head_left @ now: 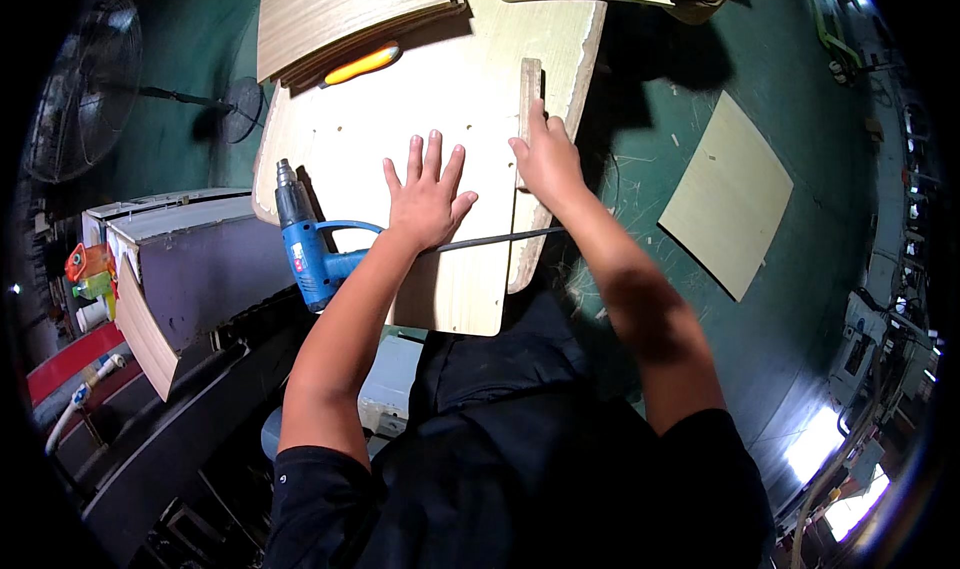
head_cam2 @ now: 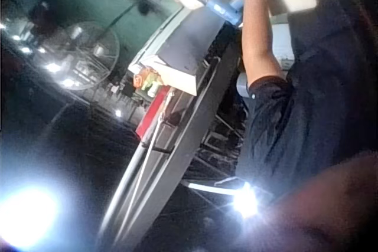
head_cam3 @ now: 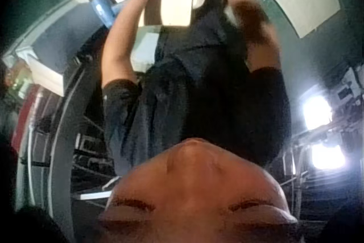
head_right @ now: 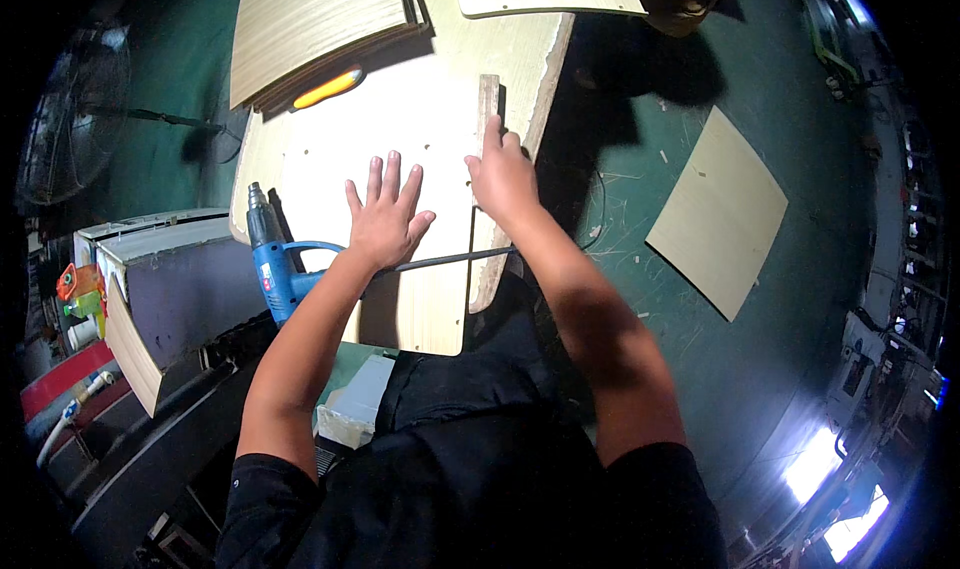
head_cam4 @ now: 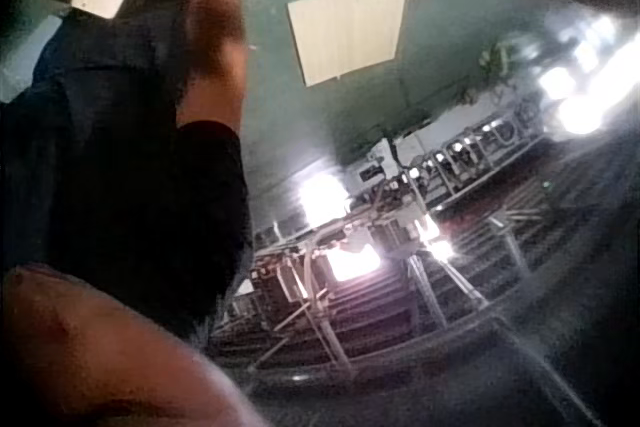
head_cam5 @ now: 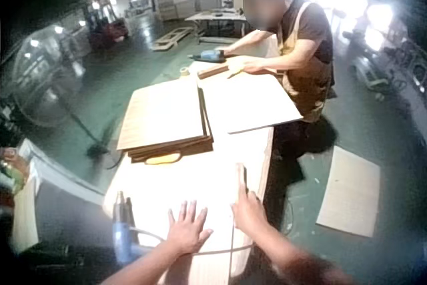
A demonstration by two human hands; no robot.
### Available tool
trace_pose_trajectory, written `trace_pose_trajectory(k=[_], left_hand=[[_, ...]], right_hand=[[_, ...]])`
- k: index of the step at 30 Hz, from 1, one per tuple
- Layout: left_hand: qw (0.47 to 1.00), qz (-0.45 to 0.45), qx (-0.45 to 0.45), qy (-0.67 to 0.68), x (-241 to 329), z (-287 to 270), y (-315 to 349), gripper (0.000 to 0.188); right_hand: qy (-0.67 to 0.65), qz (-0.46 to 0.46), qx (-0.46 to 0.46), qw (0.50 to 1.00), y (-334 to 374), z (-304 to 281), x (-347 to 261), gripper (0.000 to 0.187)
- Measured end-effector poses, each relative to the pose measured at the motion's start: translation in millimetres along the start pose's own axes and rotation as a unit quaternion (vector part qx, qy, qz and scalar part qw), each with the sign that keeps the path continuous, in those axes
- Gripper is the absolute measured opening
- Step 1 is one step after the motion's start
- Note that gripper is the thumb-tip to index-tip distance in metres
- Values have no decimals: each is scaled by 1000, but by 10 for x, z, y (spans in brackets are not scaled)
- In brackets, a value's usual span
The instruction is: The person applies adhesive and heat to edge banding on a wood panel using a heat gun, trims excess material with a utility knife, and smooths the edges with a wooden block.
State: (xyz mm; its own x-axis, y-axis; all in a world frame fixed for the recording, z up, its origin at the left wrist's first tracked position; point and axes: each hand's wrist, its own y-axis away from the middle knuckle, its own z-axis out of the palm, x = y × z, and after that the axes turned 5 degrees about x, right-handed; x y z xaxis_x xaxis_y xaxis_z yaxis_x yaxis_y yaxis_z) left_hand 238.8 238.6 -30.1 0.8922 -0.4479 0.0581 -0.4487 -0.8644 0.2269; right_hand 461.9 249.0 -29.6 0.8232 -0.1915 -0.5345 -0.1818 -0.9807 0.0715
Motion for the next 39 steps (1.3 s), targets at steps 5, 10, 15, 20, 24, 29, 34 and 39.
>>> trace_pose_trajectory(k=[5, 10, 15, 20, 24, 29, 34, 39], left_hand=[[1000, 9, -7, 8, -10, 81, 16, 76], [1000, 14, 4, 9, -31, 104, 5, 75], [999, 19, -8, 28, -30, 19, 23, 73], [999, 27, -5, 44, -56, 9, 19, 72], [998, 22, -4, 50, -64, 48, 36, 73], [998, 19, 9, 58, -105, 84, 40, 74], [997, 25, -2, 72, -52, 15, 26, 73], [996, 10, -24, 85, -146, -13, 57, 75]], right_hand=[[0, -23, 17, 1000, 533, 118, -47, 72], [-9, -11, 21, 1000, 956, 151, -154, 67], [31, -36, 68, 997, 906, 262, -92, 62], [62, -28, 91, 994, 388, 241, -115, 58], [60, -31, 79, 995, 614, 301, -121, 61], [63, -12, 43, 997, 1029, 288, -189, 62], [108, -3, 72, 992, 250, 234, -100, 55], [136, -107, 12, 985, -835, 272, -344, 49]])
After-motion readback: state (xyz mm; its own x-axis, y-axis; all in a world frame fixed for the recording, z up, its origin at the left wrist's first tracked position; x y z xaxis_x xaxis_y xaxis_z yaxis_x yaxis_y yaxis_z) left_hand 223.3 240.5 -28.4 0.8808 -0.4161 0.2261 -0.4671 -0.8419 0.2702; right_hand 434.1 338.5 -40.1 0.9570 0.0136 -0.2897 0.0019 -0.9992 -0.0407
